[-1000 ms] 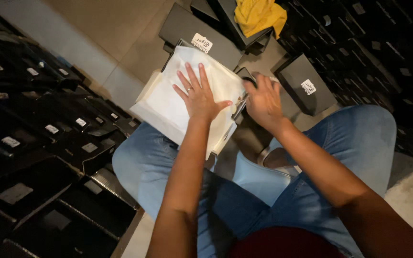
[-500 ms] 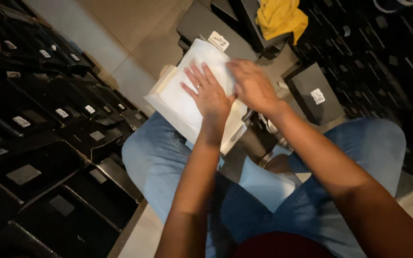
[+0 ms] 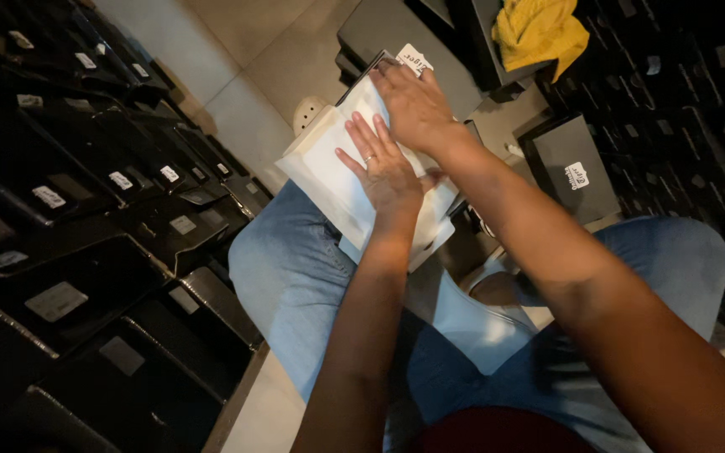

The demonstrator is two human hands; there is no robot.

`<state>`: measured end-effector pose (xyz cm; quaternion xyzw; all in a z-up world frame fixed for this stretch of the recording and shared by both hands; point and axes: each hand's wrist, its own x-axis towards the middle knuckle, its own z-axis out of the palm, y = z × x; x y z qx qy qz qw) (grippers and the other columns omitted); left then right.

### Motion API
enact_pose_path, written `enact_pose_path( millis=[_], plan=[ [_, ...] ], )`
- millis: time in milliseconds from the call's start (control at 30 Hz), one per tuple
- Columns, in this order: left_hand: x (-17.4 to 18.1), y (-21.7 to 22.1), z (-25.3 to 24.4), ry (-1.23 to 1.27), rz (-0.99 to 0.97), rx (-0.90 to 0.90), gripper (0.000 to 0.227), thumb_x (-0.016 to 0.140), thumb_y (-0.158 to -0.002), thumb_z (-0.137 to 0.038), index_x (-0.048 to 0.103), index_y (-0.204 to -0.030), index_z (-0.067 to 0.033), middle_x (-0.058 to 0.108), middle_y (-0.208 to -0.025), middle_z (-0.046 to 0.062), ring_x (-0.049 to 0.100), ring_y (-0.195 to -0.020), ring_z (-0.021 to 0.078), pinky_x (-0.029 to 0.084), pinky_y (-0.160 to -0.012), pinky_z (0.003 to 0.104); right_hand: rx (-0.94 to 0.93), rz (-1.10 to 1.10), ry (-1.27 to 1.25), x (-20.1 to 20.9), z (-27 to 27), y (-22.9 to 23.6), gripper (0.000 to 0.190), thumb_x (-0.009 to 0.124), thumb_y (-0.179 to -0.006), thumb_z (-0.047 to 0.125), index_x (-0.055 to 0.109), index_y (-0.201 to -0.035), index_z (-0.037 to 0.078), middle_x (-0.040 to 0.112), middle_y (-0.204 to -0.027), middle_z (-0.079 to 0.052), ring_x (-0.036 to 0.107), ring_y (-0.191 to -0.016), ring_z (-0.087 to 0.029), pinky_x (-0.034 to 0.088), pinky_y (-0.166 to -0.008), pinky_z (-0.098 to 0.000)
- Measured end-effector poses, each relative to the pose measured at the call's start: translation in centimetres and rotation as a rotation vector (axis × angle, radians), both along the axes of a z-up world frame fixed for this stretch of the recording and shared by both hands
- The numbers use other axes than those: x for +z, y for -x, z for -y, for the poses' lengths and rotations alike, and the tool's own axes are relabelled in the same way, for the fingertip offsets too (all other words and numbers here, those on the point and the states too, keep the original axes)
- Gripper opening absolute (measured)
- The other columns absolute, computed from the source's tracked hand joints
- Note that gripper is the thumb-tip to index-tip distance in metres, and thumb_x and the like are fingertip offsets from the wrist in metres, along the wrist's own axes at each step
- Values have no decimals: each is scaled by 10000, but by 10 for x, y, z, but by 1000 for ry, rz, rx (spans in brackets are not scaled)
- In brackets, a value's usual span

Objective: The person opens a shoebox, removes a pair of white sneakers, wraps them in tissue paper, and places the box on a shelf. They then open another box, remove a sneaker, and wrap it in tissue paper.

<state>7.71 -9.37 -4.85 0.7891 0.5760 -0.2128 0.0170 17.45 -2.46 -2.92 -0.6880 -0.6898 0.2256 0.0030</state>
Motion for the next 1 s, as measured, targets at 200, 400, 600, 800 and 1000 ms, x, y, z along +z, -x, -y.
enact_pose_path(
  millis=[200, 400, 600, 800, 1000],
  plan=[
    [-10, 13, -8, 95, 200, -25, 1428, 638, -666, -949, 141, -1637, -27, -12, -1691, 279, -35, -1568, 454, 3, -1159, 785, -79, -291, -306, 24, 70, -18, 494, 519, -907, -6, 598, -1394, -6, 543, -1447, -238, 508, -1288, -426, 390, -1054, -546],
    [27, 74, -68, 205, 662, -47, 302, 647, -955, -339, 742, -1208, -204, 703, -1202, 22, 590, -1254, 257, 213, -1137, 679, -251, -371, -237, 23, 211, 3, 315, 547, -954, 23, 699, -1230, 43, 675, -1212, -170, 637, -1134, -385, 464, -969, -469],
    [48, 136, -92, -124, 792, 198, 257, 821, -869, -337, 734, -998, -133, 621, -901, 66, 674, -887, 364, 532, -807, 539, -94, -341, -352, 32, 247, 33, 318, 634, -900, 100, 709, -1207, 121, 684, -1218, -85, 630, -1143, -348, 479, -902, -470],
    [50, 141, -91, -94, 977, 255, 214, 791, -905, -263, 729, -1007, -86, 640, -897, 90, 697, -859, 343, 557, -806, 465, 22, -524, -222, 73, 215, 79, 642, 610, -808, 182, 570, -1425, 9, 568, -1395, -242, 508, -1236, -455, 391, -929, -556],
    [63, 133, -98, -66, 1190, 252, 141, 734, -941, -236, 761, -986, -104, 703, -892, 148, 710, -871, 368, 553, -774, 435, -117, -356, -267, 15, 230, 105, 254, 742, -874, 284, 714, -1101, 174, 609, -1316, -41, 544, -1223, -265, 346, -983, -437]
  ],
)
